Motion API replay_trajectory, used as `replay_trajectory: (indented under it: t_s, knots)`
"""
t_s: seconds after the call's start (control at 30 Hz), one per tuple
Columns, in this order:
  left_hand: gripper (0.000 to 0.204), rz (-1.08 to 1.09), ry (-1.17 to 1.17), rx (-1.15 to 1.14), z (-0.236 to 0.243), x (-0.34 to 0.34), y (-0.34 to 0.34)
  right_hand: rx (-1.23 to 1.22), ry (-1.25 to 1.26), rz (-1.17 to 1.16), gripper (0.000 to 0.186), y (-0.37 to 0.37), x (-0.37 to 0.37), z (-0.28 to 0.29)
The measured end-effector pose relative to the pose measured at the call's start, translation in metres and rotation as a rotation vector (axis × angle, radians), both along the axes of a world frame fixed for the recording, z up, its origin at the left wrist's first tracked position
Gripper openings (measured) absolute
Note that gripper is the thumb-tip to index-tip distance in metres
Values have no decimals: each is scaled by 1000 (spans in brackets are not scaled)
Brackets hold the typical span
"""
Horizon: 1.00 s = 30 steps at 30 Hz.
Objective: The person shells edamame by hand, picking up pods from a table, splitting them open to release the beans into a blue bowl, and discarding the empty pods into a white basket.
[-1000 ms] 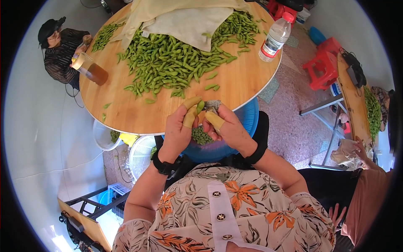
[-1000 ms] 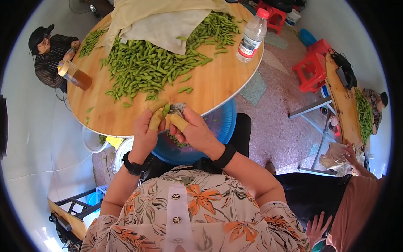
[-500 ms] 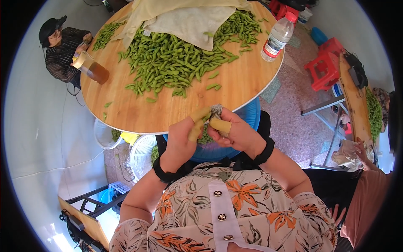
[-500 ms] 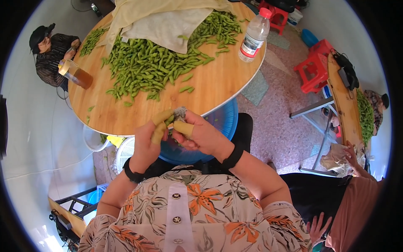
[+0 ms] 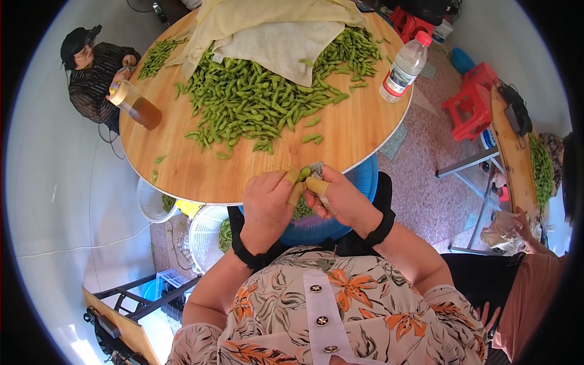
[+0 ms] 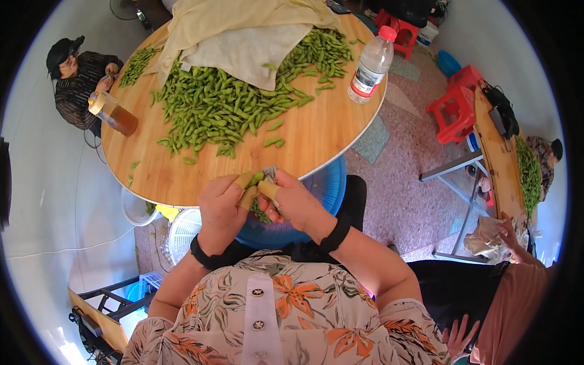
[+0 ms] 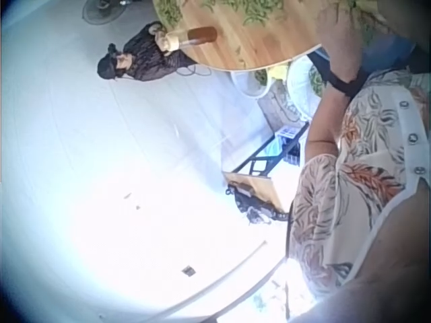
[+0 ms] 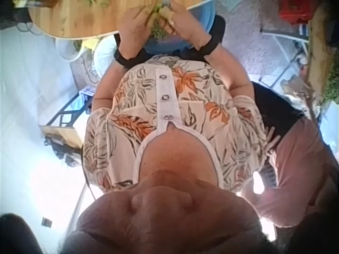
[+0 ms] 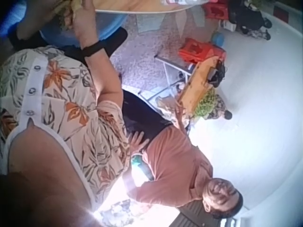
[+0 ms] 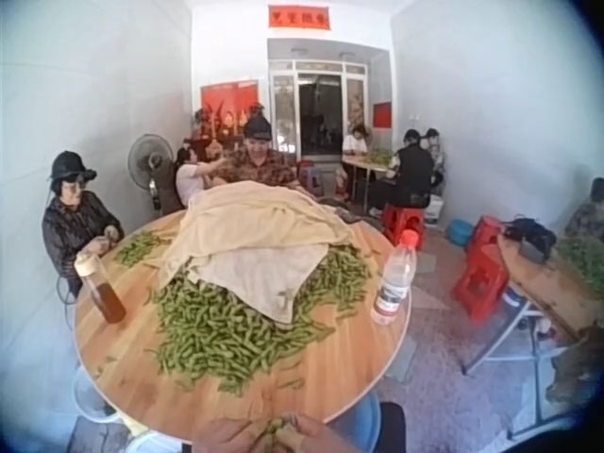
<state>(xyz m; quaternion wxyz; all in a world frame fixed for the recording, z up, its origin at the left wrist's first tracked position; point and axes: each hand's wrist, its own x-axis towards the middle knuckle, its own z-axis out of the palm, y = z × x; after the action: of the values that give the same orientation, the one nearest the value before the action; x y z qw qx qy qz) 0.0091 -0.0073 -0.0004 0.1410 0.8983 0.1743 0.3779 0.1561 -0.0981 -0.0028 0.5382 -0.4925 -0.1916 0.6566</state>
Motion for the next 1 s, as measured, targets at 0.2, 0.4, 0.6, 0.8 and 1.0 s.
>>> replay_trajectory:
  t_s: [0.2, 0.4, 0.6, 0.8, 1.0]
  knots:
    - [15, 59, -31, -573, -17, 5, -9, 20, -142, -58, 9, -5, -10, -15]
    - [20, -29, -57, -1419, -27, -6, 0, 71, -322, 22, 17, -18, 0, -17]
    - [18, -132, 108, -872, -28, -9, -11, 421, -1026, -180, 28, -13, 1, -26]
    - [24, -216, 217, -1080, -25, -21, -18, 335, -990, 40, 27, -15, 0, -14]
    - [26, -133, 119, -1010, -22, -20, -28, 355, -1121, 66, 20, -16, -9, -22]
